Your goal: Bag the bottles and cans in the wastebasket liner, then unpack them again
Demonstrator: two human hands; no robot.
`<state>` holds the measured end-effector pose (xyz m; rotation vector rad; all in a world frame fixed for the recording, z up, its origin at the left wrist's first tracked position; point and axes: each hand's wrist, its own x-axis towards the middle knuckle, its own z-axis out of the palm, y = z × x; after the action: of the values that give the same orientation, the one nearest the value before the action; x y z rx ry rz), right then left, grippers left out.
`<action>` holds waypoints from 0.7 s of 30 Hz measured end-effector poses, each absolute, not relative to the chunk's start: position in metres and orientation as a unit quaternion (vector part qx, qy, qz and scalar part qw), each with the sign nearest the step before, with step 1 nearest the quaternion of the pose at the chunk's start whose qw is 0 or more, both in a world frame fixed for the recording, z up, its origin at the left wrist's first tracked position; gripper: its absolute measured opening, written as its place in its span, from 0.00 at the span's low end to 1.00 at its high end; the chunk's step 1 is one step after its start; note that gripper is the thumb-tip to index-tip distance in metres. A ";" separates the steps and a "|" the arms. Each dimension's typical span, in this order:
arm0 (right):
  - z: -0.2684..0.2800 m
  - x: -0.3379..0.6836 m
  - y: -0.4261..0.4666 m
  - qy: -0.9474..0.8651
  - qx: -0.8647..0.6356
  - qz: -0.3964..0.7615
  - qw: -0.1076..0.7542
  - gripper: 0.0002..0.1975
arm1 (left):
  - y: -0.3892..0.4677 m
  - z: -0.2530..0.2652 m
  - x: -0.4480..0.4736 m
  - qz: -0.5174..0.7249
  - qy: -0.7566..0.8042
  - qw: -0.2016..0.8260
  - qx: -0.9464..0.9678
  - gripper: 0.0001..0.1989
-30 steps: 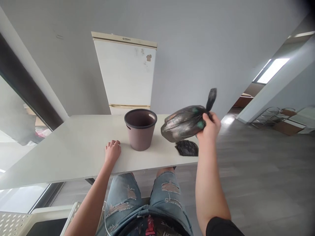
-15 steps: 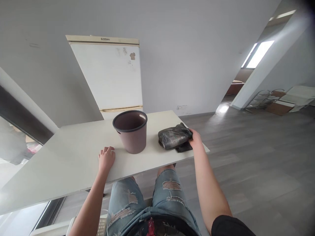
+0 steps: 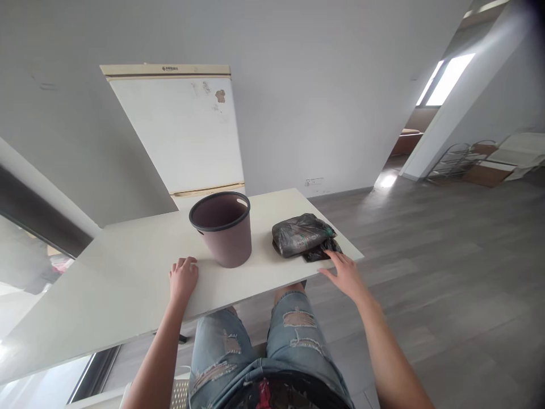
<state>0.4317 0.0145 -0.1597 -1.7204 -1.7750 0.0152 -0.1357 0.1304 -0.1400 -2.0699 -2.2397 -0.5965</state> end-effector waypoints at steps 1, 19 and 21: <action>-0.163 0.436 0.006 -0.692 -0.658 -0.017 0.295 0.30 | 0.130 -0.140 -0.136 -0.191 -0.722 0.017 -0.665 0.15; -0.159 0.436 -0.007 -0.613 -0.635 0.019 0.470 0.14 | 0.129 -0.138 -0.135 -0.185 -0.726 0.012 -0.662 0.15; -0.148 0.425 -0.007 -0.496 -0.622 0.043 0.605 0.14 | 0.128 -0.137 -0.134 -0.184 -0.724 0.014 -0.665 0.15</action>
<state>0.4251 -0.0066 -0.1481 -1.4389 -1.1468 0.1006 -0.1339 0.1285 -0.1374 -2.0706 -2.2531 -0.5730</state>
